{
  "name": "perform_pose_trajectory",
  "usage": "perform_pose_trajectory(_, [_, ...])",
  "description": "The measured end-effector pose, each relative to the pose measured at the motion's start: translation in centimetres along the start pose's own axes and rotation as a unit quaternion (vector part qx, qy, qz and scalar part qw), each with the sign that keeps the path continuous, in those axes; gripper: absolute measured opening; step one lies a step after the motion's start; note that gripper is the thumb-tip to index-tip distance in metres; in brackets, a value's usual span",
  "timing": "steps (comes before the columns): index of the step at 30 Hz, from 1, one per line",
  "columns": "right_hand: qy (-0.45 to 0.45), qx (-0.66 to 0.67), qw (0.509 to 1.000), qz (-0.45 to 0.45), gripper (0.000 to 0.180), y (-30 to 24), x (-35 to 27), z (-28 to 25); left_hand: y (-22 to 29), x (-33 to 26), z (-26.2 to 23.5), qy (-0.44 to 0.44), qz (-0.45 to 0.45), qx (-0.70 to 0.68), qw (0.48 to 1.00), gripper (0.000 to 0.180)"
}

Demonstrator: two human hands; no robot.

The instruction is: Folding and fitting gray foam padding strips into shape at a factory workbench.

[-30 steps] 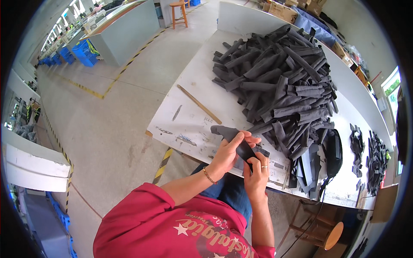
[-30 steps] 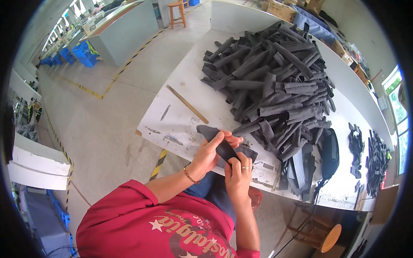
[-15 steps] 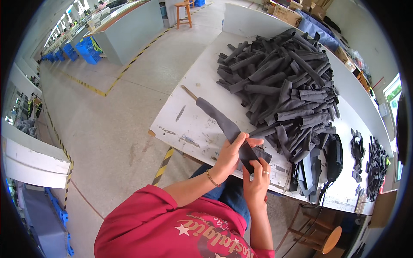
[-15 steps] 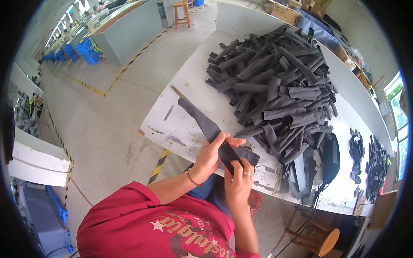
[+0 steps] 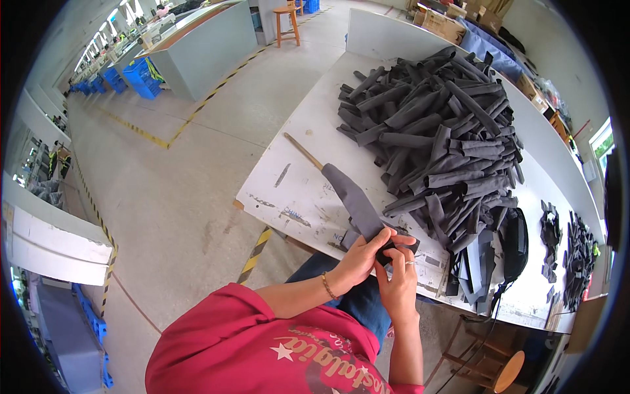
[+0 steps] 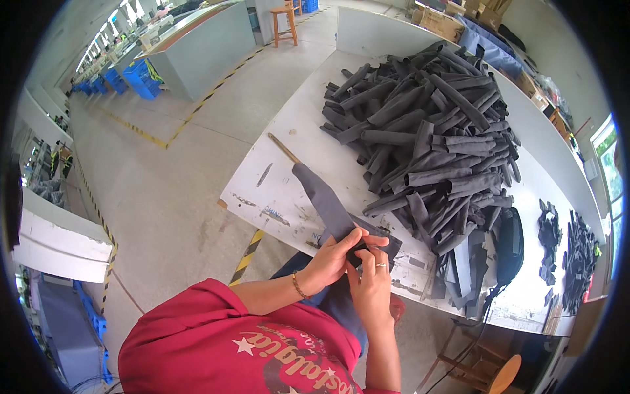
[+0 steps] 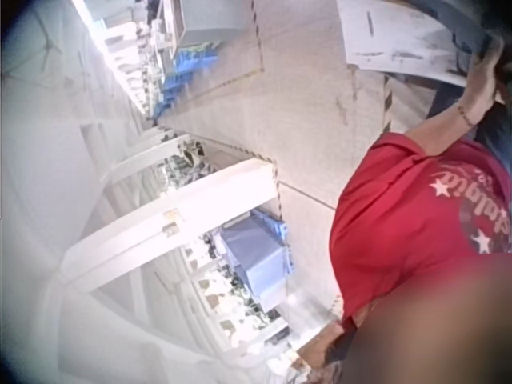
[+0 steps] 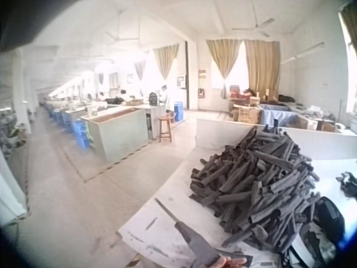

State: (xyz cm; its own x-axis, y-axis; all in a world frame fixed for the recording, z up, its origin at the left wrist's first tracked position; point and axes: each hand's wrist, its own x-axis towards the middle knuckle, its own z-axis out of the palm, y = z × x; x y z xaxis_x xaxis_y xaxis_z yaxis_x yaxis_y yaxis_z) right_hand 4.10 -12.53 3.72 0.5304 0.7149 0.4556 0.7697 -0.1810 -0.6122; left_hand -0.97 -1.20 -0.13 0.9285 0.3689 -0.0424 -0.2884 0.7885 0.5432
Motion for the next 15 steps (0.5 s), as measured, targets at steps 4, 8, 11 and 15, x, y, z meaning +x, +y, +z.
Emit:
perform_pose_trajectory(4, [-0.061, 0.002, 0.998, -0.012, 0.022, 1.1, -0.6, -1.4, 1.7, 0.5, 0.4, 0.001, 0.034, -0.031, 0.999, 0.030])
perform_pose_trajectory(8, [-0.011, 0.008, 0.998, -0.069, 0.017, 1.1, 0.3, -2.9, 5.2, 1.3, 2.2, 0.000, 0.085, 0.047, 0.995, 0.033])
perform_pose_trajectory(11, [0.012, 0.012, 0.996, -0.092, 0.017, 0.8, 0.7, -2.7, 4.2, 1.0, 3.4, 0.002, 0.089, 0.015, 0.996, 0.032])
perform_pose_trajectory(15, [0.024, 0.022, 0.994, -0.101, 0.018, 0.8, 1.0, -2.4, 3.3, 0.4, 3.4, -0.006, 0.092, -0.005, 0.996, 0.032])
